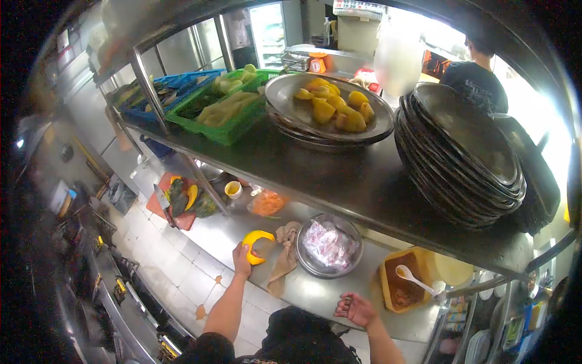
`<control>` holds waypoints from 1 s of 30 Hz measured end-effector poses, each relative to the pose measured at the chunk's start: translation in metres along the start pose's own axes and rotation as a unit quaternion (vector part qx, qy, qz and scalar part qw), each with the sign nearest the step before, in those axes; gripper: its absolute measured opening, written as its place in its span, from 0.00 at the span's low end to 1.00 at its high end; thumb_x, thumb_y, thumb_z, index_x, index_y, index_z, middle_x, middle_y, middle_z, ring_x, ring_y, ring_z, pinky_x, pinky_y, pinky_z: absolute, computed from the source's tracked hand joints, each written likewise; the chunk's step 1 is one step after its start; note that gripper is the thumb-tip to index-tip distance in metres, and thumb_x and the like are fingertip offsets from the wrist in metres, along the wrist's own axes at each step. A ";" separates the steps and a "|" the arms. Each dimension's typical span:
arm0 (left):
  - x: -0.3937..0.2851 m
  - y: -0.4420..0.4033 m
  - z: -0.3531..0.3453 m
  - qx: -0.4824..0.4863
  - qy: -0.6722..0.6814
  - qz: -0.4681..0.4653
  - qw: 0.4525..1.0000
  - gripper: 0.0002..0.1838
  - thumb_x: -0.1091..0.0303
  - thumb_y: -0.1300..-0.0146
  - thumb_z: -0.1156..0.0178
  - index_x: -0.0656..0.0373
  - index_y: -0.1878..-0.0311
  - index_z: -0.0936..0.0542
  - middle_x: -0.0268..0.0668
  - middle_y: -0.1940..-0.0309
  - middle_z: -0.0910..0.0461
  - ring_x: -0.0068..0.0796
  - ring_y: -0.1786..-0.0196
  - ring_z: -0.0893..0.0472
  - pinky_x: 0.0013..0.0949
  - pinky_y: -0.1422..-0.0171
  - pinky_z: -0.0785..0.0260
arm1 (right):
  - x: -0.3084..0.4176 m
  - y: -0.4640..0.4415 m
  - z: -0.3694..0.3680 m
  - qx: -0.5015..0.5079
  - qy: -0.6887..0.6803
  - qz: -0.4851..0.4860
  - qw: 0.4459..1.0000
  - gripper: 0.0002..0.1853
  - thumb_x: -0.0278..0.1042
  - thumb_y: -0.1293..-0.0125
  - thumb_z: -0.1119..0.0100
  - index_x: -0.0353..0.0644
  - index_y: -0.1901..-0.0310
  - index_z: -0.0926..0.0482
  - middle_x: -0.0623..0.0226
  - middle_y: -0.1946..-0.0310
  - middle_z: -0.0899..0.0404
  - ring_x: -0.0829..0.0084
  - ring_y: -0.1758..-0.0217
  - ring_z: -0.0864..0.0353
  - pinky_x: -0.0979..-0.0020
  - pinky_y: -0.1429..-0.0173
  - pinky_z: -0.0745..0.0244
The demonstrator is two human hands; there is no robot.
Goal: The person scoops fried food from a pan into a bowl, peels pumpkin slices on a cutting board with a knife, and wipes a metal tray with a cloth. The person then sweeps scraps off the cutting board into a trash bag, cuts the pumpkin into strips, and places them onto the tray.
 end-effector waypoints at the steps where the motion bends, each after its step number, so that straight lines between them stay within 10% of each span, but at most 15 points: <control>1: 0.001 -0.001 0.001 -0.002 -0.008 -0.005 1.000 0.18 0.53 0.39 0.47 0.62 0.66 0.27 0.34 0.80 0.27 0.23 0.76 0.28 0.26 0.70 0.35 | 0.001 0.000 0.001 0.002 -0.001 0.000 1.000 0.20 0.49 0.29 0.57 0.43 0.46 0.29 0.59 0.55 0.24 0.56 0.48 0.25 0.48 0.36 0.36; 17: 0.000 0.000 -0.001 -0.007 -0.020 -0.021 1.000 0.20 0.52 0.39 0.47 0.63 0.67 0.26 0.34 0.81 0.26 0.25 0.77 0.27 0.26 0.70 0.35 | 0.002 0.002 -0.010 -0.101 0.133 0.004 0.986 0.17 0.44 0.30 0.53 0.42 0.48 0.27 0.62 0.60 0.21 0.63 0.56 0.22 0.59 0.46 0.27; 21: -0.010 0.005 -0.005 -0.015 -0.014 -0.027 0.999 0.18 0.54 0.38 0.46 0.63 0.64 0.25 0.34 0.80 0.25 0.24 0.78 0.27 0.26 0.72 0.34 | -0.008 0.006 -0.041 -0.241 0.515 -0.131 0.812 0.17 0.43 0.33 0.45 0.40 0.49 0.25 0.63 0.60 0.20 0.73 0.53 0.22 0.69 0.46 0.26; 25: -0.010 0.005 -0.006 -0.008 -0.012 -0.025 1.000 0.16 0.57 0.39 0.45 0.63 0.63 0.24 0.34 0.80 0.25 0.24 0.78 0.26 0.26 0.71 0.33 | 0.012 0.031 -0.181 -0.070 0.514 -0.091 0.850 0.21 0.46 0.38 0.38 0.43 0.48 0.25 0.66 0.56 0.21 0.71 0.49 0.23 0.69 0.42 0.29; 28: 0.001 0.000 -0.001 -0.001 -0.019 -0.039 0.999 0.16 0.57 0.39 0.45 0.64 0.63 0.24 0.34 0.80 0.25 0.23 0.78 0.26 0.26 0.71 0.33 | 0.057 0.063 -0.273 0.016 0.694 0.035 0.719 0.22 0.46 0.40 0.36 0.43 0.47 0.24 0.66 0.54 0.22 0.67 0.47 0.24 0.64 0.39 0.31; 30: -0.007 0.003 -0.005 -0.002 0.003 -0.027 1.000 0.16 0.58 0.39 0.45 0.64 0.63 0.24 0.34 0.80 0.26 0.23 0.78 0.26 0.26 0.71 0.33 | 0.087 0.105 -0.336 -0.066 0.735 0.239 0.632 0.22 0.27 0.49 0.34 0.36 0.49 0.24 0.60 0.55 0.22 0.66 0.49 0.24 0.64 0.43 0.30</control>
Point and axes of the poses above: each hand's wrist, its own y-axis away from the middle knuckle, its own z-axis out of the back of the hand, x = y × z, the point moved 6 cm from there along -y, towards the middle knuckle
